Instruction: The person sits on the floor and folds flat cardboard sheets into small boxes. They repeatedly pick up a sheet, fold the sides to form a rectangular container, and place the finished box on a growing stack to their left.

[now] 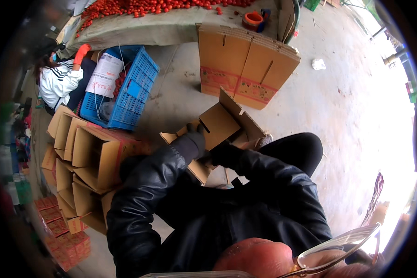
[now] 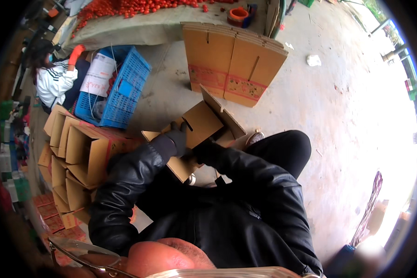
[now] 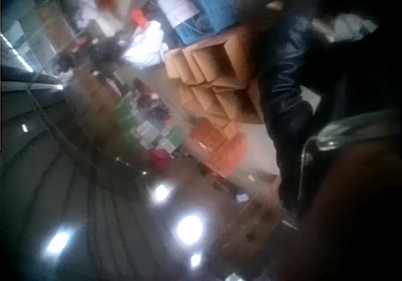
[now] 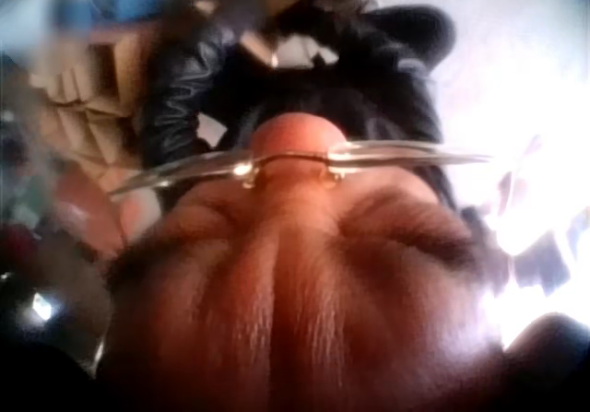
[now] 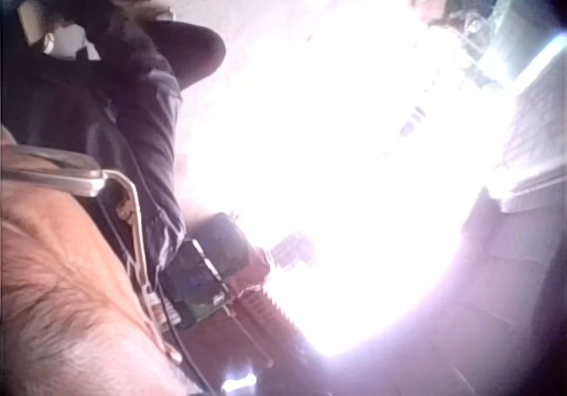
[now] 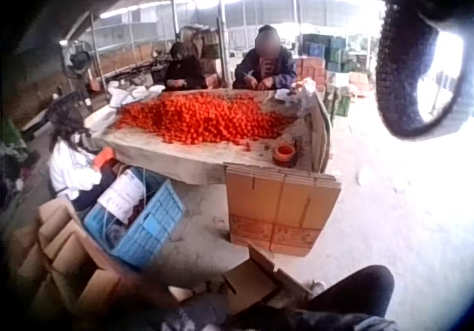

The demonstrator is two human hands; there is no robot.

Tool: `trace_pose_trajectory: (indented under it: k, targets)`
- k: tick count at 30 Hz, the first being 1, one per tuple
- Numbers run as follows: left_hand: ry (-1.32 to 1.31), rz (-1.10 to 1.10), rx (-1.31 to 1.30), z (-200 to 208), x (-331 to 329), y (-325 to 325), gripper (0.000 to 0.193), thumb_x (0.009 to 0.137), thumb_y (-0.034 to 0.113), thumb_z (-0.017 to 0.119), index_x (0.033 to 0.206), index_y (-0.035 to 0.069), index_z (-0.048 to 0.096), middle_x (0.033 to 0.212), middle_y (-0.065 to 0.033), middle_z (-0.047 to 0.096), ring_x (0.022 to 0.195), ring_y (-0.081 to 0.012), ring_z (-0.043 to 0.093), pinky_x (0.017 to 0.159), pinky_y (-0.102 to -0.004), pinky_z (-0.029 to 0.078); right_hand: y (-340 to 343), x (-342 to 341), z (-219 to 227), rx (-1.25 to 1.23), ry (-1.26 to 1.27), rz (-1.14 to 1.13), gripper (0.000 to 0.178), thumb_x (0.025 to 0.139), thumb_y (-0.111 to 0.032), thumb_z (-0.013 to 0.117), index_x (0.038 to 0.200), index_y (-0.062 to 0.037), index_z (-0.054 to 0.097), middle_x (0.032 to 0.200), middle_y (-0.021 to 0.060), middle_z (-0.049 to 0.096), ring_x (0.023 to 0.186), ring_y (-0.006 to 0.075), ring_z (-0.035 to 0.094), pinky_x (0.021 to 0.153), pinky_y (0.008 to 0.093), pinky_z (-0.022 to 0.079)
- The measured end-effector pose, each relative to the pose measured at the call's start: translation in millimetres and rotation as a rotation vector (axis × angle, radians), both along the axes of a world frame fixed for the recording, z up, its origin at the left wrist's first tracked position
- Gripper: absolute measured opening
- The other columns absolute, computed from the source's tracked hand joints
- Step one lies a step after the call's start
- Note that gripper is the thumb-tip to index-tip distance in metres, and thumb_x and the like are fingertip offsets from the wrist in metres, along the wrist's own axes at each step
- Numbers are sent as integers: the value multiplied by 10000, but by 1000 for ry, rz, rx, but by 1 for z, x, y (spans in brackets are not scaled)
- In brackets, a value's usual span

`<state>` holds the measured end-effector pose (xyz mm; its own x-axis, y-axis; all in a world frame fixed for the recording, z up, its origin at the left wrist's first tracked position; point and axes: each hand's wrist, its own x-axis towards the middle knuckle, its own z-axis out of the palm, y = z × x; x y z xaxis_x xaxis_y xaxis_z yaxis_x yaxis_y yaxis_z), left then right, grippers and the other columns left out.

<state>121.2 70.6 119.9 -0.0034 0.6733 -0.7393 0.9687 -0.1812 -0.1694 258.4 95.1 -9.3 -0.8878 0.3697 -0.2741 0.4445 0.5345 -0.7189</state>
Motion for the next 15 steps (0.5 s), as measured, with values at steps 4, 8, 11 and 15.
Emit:
trace_pose_trajectory:
  k: [4,8,11,15]
  targets:
    - [133,-143,2,-17,-3,8,551,867,256,568,1348,7,466,1482,-189,248,1306,-488,253,868,-507,518,-16,-12,22,-298,16,-422,343,787,-356,656,1020,-107,697,943,113,690,907,275,649,769,421,510]
    - [113,-60,69,-26,-1,8,438,892,216,538,1300,56,553,1442,-198,352,1303,-436,312,850,-577,458,1,-10,35,202,-193,117,316,777,-412,647,980,-183,722,963,78,695,920,262,649,780,408,514]
    - [141,-27,167,-81,-15,4,430,878,181,560,1287,49,565,1359,-232,471,1217,-401,453,780,-592,463,-1,-11,-31,200,-19,78,324,778,-463,622,943,-206,732,956,50,698,915,260,650,770,392,517]
    - [148,-47,196,-87,-11,12,433,855,171,598,1256,10,575,1229,-215,585,1051,-381,588,766,-566,478,-2,-9,-17,112,199,-82,321,788,-456,611,911,-185,731,916,49,699,884,281,652,745,397,516]
